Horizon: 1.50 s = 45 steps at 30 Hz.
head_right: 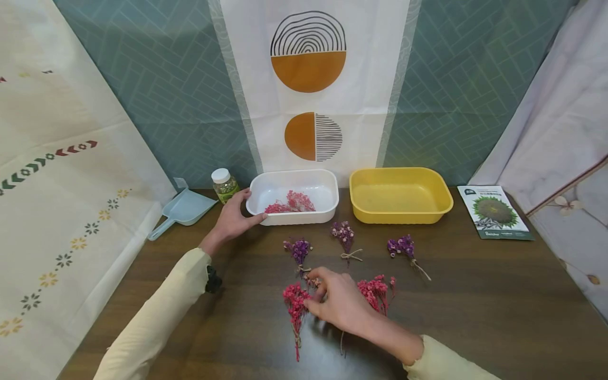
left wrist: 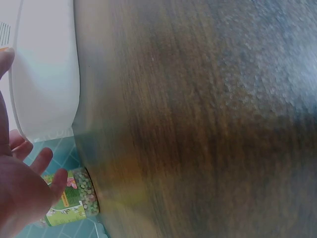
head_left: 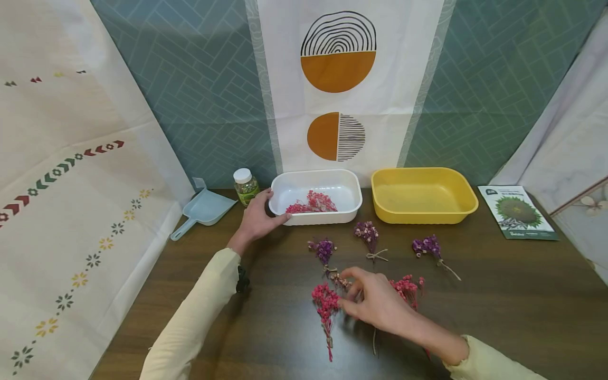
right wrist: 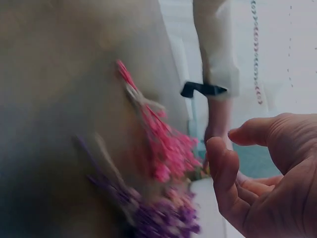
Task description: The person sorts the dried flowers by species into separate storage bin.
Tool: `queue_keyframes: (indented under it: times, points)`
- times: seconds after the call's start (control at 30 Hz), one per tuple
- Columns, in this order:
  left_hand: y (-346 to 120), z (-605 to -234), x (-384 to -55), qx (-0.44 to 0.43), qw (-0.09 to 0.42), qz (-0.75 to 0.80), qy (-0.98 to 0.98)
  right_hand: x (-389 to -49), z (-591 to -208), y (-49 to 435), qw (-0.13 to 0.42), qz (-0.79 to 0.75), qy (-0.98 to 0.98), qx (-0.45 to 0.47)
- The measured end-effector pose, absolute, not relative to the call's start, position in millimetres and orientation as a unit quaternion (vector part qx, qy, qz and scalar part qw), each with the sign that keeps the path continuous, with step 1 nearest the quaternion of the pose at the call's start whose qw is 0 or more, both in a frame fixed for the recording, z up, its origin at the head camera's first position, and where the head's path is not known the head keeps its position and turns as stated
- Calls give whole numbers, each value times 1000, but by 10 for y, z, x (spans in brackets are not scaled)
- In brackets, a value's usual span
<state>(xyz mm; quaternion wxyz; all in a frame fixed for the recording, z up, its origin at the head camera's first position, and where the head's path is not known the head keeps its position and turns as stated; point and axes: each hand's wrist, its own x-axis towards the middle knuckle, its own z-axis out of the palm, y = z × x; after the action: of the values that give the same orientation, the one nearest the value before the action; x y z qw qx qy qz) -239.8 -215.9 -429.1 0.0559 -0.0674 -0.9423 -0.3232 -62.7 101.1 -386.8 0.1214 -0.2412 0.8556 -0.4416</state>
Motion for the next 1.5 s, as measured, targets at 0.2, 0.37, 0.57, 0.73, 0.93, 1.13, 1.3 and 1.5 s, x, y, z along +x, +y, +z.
queue_keyframes:
  times: [0.2, 0.37, 0.57, 0.73, 0.93, 1.13, 1.3, 1.5]
  points:
    - [-2145, -4277, -2394, -64, 54, -325, -942, -421, -4032, 985, 123, -440, 856, -242]
    - [-2139, -4261, -2390, -66, 55, -328, -941, -343, -4133, 933, 105, -428, 866, -235]
    - [-2138, -4259, -2386, -67, 53, -332, -939, -298, -4258, 881, 95, -411, 880, -220]
    - [-2147, -4277, -2387, -67, 52, -331, -940, -277, -4350, 815, 70, -399, 889, -213]
    - [-2152, -4292, -2379, -64, 53, -333, -939, -264, -4411, 732, 73, -375, 905, -185]
    - [-2161, -4292, -2372, -63, 52, -333, -939, -265, -4435, 675, 74, -364, 912, -175]
    - [-2163, -4296, -2385, -64, 56, -331, -940, -267, -4425, 626, 77, -362, 913, -169]
    - [-2159, -4294, -2390, -64, 56, -331, -940, -272, -4430, 629, 66, -360, 912, -188]
